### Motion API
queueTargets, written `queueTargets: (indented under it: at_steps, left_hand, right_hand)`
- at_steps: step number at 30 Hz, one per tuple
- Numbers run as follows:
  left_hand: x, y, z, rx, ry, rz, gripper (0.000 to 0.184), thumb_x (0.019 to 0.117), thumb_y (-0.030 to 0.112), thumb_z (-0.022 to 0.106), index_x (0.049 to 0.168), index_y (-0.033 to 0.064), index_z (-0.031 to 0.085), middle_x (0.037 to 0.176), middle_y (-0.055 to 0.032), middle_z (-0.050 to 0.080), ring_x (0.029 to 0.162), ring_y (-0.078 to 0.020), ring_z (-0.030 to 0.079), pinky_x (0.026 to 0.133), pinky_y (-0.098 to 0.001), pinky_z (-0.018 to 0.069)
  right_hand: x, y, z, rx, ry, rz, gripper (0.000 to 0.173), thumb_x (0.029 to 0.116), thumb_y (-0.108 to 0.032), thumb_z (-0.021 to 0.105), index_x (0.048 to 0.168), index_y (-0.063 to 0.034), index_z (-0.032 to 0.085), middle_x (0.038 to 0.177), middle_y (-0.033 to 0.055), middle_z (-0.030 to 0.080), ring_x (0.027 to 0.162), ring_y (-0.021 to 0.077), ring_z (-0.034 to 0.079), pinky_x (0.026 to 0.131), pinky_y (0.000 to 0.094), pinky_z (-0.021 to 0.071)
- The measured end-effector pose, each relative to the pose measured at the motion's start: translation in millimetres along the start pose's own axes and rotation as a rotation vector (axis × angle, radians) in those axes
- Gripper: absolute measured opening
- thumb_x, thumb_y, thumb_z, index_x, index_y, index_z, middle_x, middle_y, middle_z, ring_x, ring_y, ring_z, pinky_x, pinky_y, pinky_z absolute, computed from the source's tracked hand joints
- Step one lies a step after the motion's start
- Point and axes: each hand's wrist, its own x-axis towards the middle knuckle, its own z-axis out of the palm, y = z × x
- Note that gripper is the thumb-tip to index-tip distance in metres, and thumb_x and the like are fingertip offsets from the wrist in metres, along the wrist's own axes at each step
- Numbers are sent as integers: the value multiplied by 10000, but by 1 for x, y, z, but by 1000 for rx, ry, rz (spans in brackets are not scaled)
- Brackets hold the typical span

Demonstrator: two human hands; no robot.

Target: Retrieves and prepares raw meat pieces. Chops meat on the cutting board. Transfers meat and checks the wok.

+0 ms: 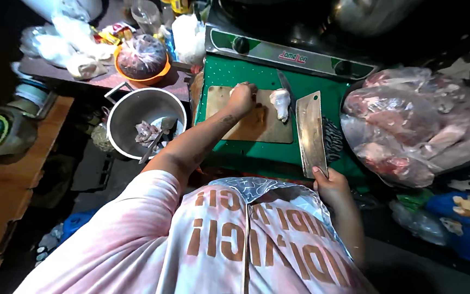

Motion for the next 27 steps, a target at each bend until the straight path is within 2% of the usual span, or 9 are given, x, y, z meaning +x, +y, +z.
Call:
queueTargets:
  at_steps: [2,4,9,11,14,18,21,24,27]
  left_hand:
    - [14,24,12,-19,-70,97,285,929,59,655,1204,0,699,1221,-212,679,1195,-369,639,1052,-538,492]
    - [35,42,27,-52,-156,74,374,941,86,658,1303,-5,640,1294,-234,641,1241,-379,616,1070,-536,485]
    - [94,32,67,-146,-242,-204,693,911,278,771,1459,-29,479,1331,-277,619,1265,-427,600,1072,-595,476]
    - [107,24,75,-109,-300,-276,647,877,306,779,1386,-20,550,1286,-266,643,1227,-429,618,1026,-631,491]
    - [117,23,77,-49,-395,-280,499,816,383,811,1149,25,707,1139,-223,700,1099,-394,670,922,-639,526]
    - [101,30,73,-212,-388,-217,412,877,234,789,1197,9,663,1140,-221,678,1084,-377,649,946,-612,503]
    - [77,25,71,-575,-277,-180,289,909,115,735,1120,-37,610,1032,-179,653,941,-266,641,872,-468,534]
    - [47,24,28,-833,-284,-199,176,961,52,621,1113,-8,553,916,-108,659,768,-156,636,703,-339,545]
    - [19,17,-35,-657,-358,-217,141,942,50,574,1078,15,578,854,-83,615,697,-147,577,610,-335,486]
  right_hand:
    - [-5,4,-6,10,30,63,319,1098,-264,517,1121,38,615,652,27,526,464,69,500,474,241,480]
    - [-8,9,-11,26,56,131,330,1098,-286,516,1153,26,611,651,28,531,465,77,505,476,245,483]
    - [-16,33,-19,50,119,145,321,1088,-258,537,1144,45,627,684,45,555,531,92,521,552,281,495]
    - [-18,42,-20,50,128,132,315,1083,-236,546,1132,63,632,729,69,570,584,106,529,606,310,498]
    - [-17,50,-21,38,128,118,306,1080,-229,553,1107,63,640,731,55,571,600,86,530,622,288,495]
    - [-8,42,-20,-5,105,109,324,1085,-251,544,1110,57,641,726,71,569,591,122,529,617,337,498]
    - [0,29,-16,24,85,97,296,1085,-253,543,1084,29,633,647,17,531,497,69,500,516,255,479]
    - [6,8,-10,44,38,40,289,1082,-246,551,1092,34,625,633,4,523,461,44,489,476,225,474]
    - [8,-16,2,14,-63,-50,300,1090,-209,528,1117,79,607,681,9,524,515,29,496,530,215,476]
